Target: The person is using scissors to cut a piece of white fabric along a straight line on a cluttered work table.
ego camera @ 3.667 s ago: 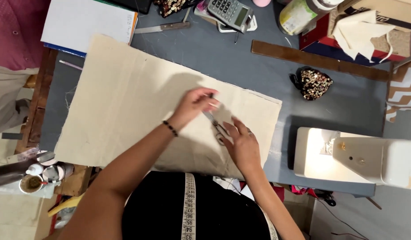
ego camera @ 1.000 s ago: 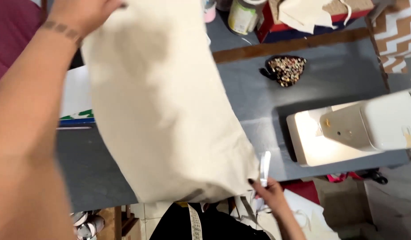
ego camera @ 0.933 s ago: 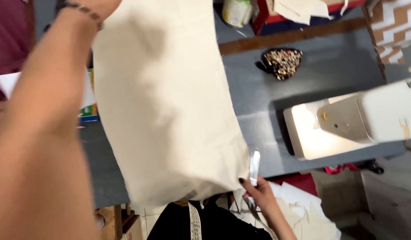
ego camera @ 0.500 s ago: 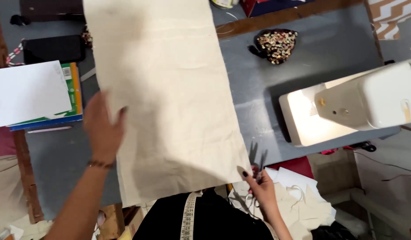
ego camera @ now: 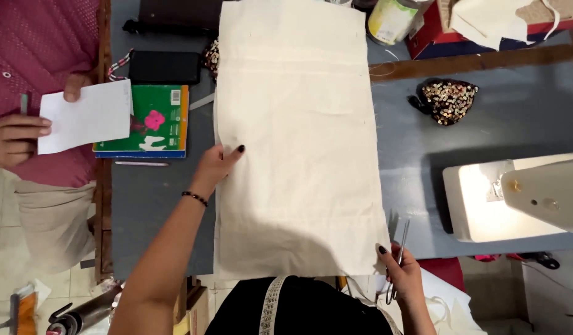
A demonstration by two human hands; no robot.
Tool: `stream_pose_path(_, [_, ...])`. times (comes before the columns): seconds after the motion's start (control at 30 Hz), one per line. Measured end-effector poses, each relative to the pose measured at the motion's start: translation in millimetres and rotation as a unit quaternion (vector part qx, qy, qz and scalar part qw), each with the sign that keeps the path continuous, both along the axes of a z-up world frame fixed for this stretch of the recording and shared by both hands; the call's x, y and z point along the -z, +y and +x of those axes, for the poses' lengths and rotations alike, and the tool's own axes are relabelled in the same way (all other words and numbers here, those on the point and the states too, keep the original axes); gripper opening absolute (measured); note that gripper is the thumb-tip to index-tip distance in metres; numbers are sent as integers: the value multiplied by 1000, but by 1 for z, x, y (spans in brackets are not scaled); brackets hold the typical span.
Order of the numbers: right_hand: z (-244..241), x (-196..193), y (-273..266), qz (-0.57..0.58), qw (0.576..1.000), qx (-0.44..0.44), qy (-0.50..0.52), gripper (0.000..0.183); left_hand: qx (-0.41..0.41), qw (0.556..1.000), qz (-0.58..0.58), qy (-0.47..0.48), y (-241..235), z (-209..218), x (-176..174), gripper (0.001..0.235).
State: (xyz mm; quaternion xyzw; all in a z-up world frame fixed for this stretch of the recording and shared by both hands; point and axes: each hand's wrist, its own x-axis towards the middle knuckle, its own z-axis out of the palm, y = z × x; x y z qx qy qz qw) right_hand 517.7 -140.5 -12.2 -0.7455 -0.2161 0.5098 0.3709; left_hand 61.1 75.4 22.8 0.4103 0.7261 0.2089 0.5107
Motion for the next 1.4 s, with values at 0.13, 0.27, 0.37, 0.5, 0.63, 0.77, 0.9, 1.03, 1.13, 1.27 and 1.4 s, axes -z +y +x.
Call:
stream_pose_path(0.13, [-8, -6, 1, -26, 999, 10, -36, 37, 98, 938, 283, 174, -2, -19, 62, 57])
stream_pose_path(0.27, [-13, -9, -8, -46, 997, -10, -68, 29, 40, 929, 261, 259, 0, -33, 91, 33])
stream_pose_path(0.37, [-13, -12, -5, -43, 993, -50, -102, 27, -4, 961, 176, 213, 2, -21, 55, 31])
stream_pose_path(0.5, [8, 17, -19, -26, 990, -74, -117, 44, -94, 974, 156, 135, -12, -41, 119, 66])
stream_pose_path(0.63, [5, -9, -33, -29, 990, -103, -95, 39, -82, 963, 207, 150, -57, -49, 84, 75])
stream_pose_path(0.77, [8, -15, -60, -15, 977, -207, -46, 12, -111, 956, 172, 210, -86, -40, 37, 60])
stream_pose_path(0.9, [34, 0, -109, -12, 984, -17, 176, 21, -19, 843, 438, 312, -139, 0, -2, 41])
stream_pose_path(1.03, [55, 22, -174, 62, 873, 45, 481, 15, 3, 959, 279, 46, -247, 98, 26, 15])
stream_pose_path(1.13, [71, 58, -217, 28, 922, 2, 386, 22, 215, 973, 17, -81, -303, 177, 47, 8])
stream_pose_path(1.27, [115, 70, -253, -20, 946, -254, 202, 26, -52, 899, -159, -405, -329, 233, 108, 64])
stream_pose_path(1.4, [87, -9, -230, 91, 942, -262, 186, 33, -217, 851, -145, -456, -309, 269, 117, 87])
